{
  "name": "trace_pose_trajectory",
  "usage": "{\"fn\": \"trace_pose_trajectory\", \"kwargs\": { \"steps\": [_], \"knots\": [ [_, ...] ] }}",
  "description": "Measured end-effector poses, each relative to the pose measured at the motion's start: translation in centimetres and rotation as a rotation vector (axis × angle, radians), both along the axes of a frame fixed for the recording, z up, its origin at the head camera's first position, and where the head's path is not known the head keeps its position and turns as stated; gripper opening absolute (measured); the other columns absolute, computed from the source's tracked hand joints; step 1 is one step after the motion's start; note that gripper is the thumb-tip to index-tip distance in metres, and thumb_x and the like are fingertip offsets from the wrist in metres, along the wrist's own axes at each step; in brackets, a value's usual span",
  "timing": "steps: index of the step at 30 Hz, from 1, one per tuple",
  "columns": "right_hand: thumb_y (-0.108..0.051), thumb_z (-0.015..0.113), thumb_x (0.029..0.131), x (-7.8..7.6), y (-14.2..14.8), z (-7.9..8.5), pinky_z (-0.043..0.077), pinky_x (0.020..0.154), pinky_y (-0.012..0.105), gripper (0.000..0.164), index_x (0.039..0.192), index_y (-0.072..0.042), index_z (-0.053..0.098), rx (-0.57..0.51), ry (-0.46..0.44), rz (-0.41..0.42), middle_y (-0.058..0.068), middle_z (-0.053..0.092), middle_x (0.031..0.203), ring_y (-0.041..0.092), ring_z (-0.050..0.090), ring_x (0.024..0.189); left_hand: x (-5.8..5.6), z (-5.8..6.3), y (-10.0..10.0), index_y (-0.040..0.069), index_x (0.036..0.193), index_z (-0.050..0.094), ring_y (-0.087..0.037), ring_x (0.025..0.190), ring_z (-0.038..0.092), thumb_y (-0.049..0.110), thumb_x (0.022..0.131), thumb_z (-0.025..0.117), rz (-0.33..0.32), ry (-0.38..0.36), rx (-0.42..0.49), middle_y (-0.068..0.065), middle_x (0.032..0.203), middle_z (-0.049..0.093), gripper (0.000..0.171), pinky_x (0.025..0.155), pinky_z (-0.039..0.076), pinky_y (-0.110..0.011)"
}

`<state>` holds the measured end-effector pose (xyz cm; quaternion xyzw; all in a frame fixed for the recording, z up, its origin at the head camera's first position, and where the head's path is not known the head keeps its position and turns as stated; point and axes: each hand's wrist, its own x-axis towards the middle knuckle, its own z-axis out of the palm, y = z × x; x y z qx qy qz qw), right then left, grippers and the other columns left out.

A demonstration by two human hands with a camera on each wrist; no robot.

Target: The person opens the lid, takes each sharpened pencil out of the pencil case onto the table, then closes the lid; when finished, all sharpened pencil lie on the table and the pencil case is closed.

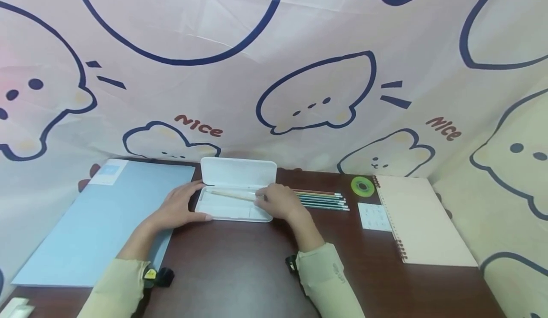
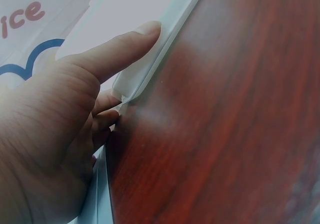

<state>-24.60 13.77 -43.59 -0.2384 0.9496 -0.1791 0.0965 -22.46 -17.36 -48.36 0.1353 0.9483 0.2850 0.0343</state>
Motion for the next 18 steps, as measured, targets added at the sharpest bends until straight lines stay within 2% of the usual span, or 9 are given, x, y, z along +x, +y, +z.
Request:
{"fn": "trace_pose_trajectory", "kwargs": {
  "steps": [3, 6, 13, 18],
  "knots": [
    [-0.028, 0.066, 0.098, 0.32, -0.32, -0.11, 0.053, 0.084, 0.04, 0.028, 0.123, -0.02, 0.074, 0.049, 0.007, 0.031, 0.005, 0.07, 0.111, 0.019, 0.06, 0.098, 0.09, 0.05, 0.01, 0.008, 0.15, 0.045, -0.043, 0.148, 0.031, 0.061, 0.075, 0.082, -0.001, 0.002, 0.002, -0.02, 0.16, 0.039, 0.1, 0.121, 0.017, -0.063],
    [-0.027, 0.067, 0.098, 0.48, -0.55, -0.16, 0.051, 0.079, 0.037, 0.022, 0.117, -0.022, 0.076, 0.064, 0.01, 0.023, 0.004, 0.068, 0.106, 0.017, 0.057, 0.093, 0.11, 0.09, 0.04, 0.007, 0.15, 0.045, -0.043, 0.148, 0.031, 0.061, 0.075, 0.082, -0.005, 0.005, 0.006, -0.02, 0.159, 0.04, 0.099, 0.121, 0.017, -0.064],
    [-0.025, 0.067, 0.098, 0.81, -0.7, -0.21, 0.052, 0.082, 0.037, 0.011, 0.099, -0.019, 0.075, 0.074, 0.009, -0.03, 0.001, 0.065, 0.103, 0.015, 0.057, 0.089, 0.04, -0.03, 0.02, 0.008, 0.15, 0.045, -0.043, 0.148, 0.031, 0.061, 0.075, 0.081, -0.006, 0.004, -0.001, -0.02, 0.16, 0.039, 0.099, 0.121, 0.017, -0.064],
    [-0.022, 0.067, 0.098, 0.62, -0.64, -0.39, 0.051, 0.078, 0.035, 0.008, 0.09, -0.019, 0.067, 0.076, 0.013, -0.035, -0.002, 0.064, 0.093, 0.013, 0.055, 0.082, -0.04, -0.04, 0.0, 0.008, 0.15, 0.045, -0.043, 0.148, 0.031, 0.062, 0.075, 0.081, -0.005, 0.004, -0.006, -0.02, 0.16, 0.039, 0.099, 0.121, 0.017, -0.064]
  ]
}}
